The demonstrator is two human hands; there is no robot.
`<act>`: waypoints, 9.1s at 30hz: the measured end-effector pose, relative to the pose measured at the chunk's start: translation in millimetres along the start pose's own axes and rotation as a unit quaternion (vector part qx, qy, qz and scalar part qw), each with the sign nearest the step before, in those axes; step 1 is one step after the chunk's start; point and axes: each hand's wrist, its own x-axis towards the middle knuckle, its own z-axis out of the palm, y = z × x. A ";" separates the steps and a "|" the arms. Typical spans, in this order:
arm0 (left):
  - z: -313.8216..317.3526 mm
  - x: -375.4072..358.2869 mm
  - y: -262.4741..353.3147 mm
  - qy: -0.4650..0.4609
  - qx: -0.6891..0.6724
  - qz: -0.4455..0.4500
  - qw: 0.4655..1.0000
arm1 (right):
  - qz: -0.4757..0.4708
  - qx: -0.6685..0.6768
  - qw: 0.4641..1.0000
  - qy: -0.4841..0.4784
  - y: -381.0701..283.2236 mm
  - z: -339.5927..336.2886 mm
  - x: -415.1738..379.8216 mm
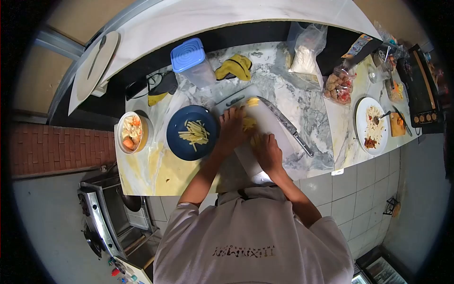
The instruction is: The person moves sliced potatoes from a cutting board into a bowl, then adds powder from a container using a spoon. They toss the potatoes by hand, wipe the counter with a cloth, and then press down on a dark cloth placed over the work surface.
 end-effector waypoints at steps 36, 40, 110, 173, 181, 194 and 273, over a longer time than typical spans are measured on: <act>29.4 -7.9 1.0 0.210 0.067 0.145 0.965 | -0.097 -0.085 0.990 0.064 10.2 3.2 8.7; 28.1 -5.1 3.7 0.216 0.044 0.123 0.968 | -0.075 -0.086 0.992 0.049 10.9 4.3 10.5; 15.4 -66.8 -6.5 0.120 -0.058 0.040 0.990 | -0.545 -0.123 0.830 0.004 67.4 11.4 92.0; -89.7 -100.1 -118.3 0.225 -0.332 -0.232 0.886 | -0.284 0.185 0.932 -0.127 -65.2 -32.5 115.9; -77.0 -82.2 -101.0 0.168 -0.071 -0.198 0.963 | -0.100 -0.175 0.974 -0.100 33.0 -71.1 49.3; -93.9 -81.3 -82.3 0.230 -0.244 -0.162 0.928 | -0.147 0.000 0.989 -0.027 15.8 -31.8 54.8; -43.9 5.9 -2.1 0.176 -0.188 -0.085 0.963 | -0.350 -0.238 0.904 0.063 28.0 5.8 122.8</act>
